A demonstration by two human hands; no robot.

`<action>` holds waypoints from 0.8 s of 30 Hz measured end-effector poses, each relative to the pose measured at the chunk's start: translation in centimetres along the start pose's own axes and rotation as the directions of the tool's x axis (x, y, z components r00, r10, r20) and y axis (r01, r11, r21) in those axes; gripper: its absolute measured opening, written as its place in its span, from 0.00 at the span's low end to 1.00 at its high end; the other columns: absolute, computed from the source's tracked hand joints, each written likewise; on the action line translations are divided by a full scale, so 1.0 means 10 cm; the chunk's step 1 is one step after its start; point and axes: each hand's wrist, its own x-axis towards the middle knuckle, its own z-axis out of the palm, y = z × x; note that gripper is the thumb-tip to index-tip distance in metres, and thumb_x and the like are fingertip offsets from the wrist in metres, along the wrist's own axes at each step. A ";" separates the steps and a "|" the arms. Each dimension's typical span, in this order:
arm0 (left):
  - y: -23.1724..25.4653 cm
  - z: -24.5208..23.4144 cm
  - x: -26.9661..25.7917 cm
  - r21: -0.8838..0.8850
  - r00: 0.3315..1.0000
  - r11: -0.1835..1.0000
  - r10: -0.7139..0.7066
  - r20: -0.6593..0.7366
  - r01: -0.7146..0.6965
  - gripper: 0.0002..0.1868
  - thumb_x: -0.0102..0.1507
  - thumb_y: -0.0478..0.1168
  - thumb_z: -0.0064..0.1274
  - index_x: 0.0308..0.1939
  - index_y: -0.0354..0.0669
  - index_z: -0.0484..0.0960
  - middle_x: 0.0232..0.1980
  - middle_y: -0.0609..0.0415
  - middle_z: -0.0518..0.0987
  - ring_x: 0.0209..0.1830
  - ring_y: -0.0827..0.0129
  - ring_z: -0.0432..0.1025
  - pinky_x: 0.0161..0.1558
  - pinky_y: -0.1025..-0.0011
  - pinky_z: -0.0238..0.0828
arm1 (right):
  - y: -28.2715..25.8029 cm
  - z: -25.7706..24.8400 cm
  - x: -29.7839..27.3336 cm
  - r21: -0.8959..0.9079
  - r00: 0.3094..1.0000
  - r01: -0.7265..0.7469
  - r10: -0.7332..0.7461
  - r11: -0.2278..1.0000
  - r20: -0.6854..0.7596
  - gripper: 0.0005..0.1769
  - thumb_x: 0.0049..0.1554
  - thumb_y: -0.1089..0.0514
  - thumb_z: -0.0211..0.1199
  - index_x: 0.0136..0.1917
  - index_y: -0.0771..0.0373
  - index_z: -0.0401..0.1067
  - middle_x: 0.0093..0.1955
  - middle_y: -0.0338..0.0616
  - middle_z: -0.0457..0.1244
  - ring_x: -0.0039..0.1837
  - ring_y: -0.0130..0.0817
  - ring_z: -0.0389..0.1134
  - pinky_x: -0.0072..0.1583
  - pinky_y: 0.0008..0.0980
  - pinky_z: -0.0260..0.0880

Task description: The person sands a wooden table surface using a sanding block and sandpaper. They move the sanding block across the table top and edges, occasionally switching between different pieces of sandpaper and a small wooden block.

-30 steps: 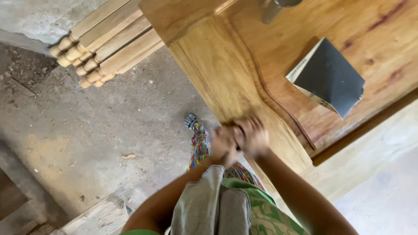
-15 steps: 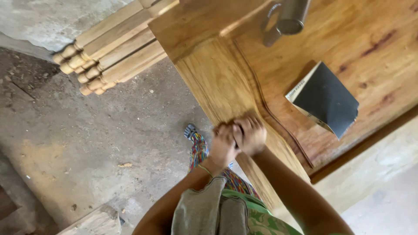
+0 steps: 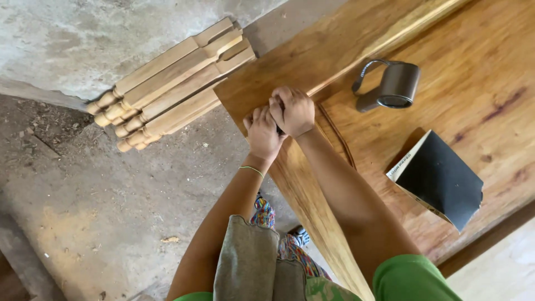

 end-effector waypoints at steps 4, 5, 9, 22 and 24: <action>0.29 -0.10 -0.24 -0.011 0.998 0.998 -0.061 0.016 0.061 0.31 0.45 0.51 0.70 0.45 0.42 0.75 0.45 0.56 0.75 0.46 0.57 0.70 0.48 0.52 0.62 | -0.11 -0.17 -0.28 0.046 0.998 -0.051 0.052 0.998 -0.024 0.07 0.61 0.50 0.57 0.49 0.52 0.70 0.35 0.45 0.63 0.39 0.51 0.72 0.43 0.45 0.73; 0.42 -0.13 -0.40 -0.027 1.000 0.999 -0.026 -0.003 0.026 0.29 0.47 0.50 0.69 0.45 0.38 0.76 0.46 0.52 0.77 0.47 0.55 0.72 0.48 0.51 0.64 | -0.16 -0.27 -0.46 0.066 0.997 -0.068 0.069 0.996 -0.019 0.07 0.62 0.49 0.56 0.49 0.51 0.70 0.35 0.43 0.63 0.39 0.50 0.72 0.42 0.43 0.74; 1.27 -0.27 -1.15 -0.092 1.000 0.995 0.022 0.006 -0.022 0.33 0.48 0.52 0.70 0.48 0.34 0.77 0.48 0.47 0.78 0.47 0.51 0.74 0.46 0.49 0.68 | -0.40 -1.12 -1.33 0.143 1.000 -0.021 0.022 0.990 -0.003 0.10 0.62 0.51 0.57 0.46 0.59 0.70 0.33 0.48 0.61 0.35 0.55 0.69 0.38 0.49 0.70; 2.83 -0.95 -2.53 -0.538 0.847 0.803 0.455 0.275 -0.257 0.26 0.57 0.47 0.60 0.51 0.30 0.75 0.47 0.40 0.76 0.45 0.49 0.65 0.51 0.49 0.55 | -1.35 -2.97 -3.27 -0.138 0.878 -0.466 0.476 0.874 0.050 0.06 0.54 0.62 0.55 0.42 0.65 0.71 0.40 0.50 0.66 0.40 0.49 0.65 0.45 0.41 0.66; 2.63 -0.86 -2.40 -0.527 0.835 0.805 0.469 0.287 -0.272 0.30 0.57 0.49 0.61 0.54 0.28 0.75 0.49 0.37 0.76 0.47 0.47 0.65 0.52 0.48 0.55 | -1.25 -2.77 -3.00 -0.146 0.865 -0.492 0.501 0.859 0.031 0.05 0.52 0.62 0.56 0.40 0.65 0.71 0.40 0.51 0.66 0.40 0.50 0.65 0.45 0.40 0.67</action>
